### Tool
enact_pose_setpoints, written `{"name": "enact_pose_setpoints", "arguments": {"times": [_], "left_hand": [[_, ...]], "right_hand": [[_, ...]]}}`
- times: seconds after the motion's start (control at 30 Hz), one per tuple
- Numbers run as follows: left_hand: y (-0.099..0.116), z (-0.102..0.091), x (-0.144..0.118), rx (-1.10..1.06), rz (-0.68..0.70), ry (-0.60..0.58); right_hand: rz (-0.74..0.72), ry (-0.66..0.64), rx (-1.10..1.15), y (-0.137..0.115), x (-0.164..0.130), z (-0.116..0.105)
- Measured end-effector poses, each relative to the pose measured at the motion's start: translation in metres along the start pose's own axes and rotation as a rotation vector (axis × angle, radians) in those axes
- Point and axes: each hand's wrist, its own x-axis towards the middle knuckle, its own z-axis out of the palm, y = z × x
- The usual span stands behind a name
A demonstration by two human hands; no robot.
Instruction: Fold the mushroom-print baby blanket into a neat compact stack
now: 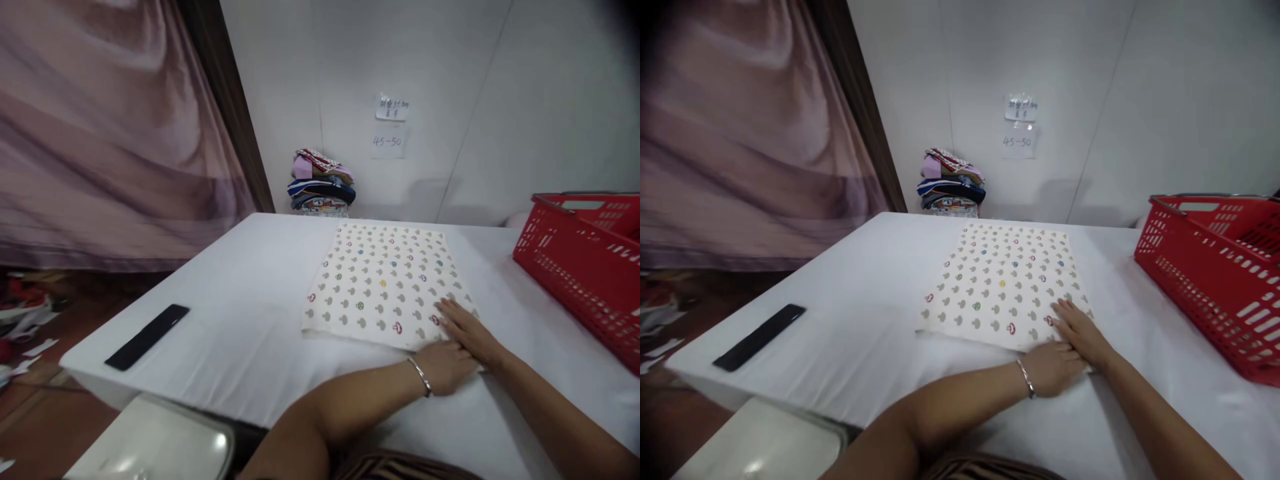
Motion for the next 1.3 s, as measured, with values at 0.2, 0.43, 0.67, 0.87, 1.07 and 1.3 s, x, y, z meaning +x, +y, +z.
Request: {"name": "enact_pose_setpoints", "arguments": {"times": [0.2,0.43,0.67,0.87,1.07,1.3], "left_hand": [[-0.02,-0.027,-0.1,0.028,-0.203,0.072],[-0.057,-0.052,-0.243,0.103,-0.749,0.208],[-0.068,-0.059,-0.287,0.02,-1.169,0.375],[-0.065,-0.059,-0.266,-0.057,-1.302,0.404],[-0.065,-0.062,-0.25,0.006,-1.387,0.361],[-0.075,-0.085,-0.283,0.004,-1.319,0.124]], "right_hand": [[-0.052,0.005,-0.271,0.006,-0.003,0.003],[-0.158,0.048,-0.399,0.019,0.0,0.006],[-0.168,0.065,-0.414,0.024,0.001,0.009],[-0.164,0.055,-0.427,0.023,0.002,0.008],[-0.14,0.044,-0.419,0.018,0.002,0.007],[-0.094,0.018,-0.394,0.011,0.002,0.001]]}}
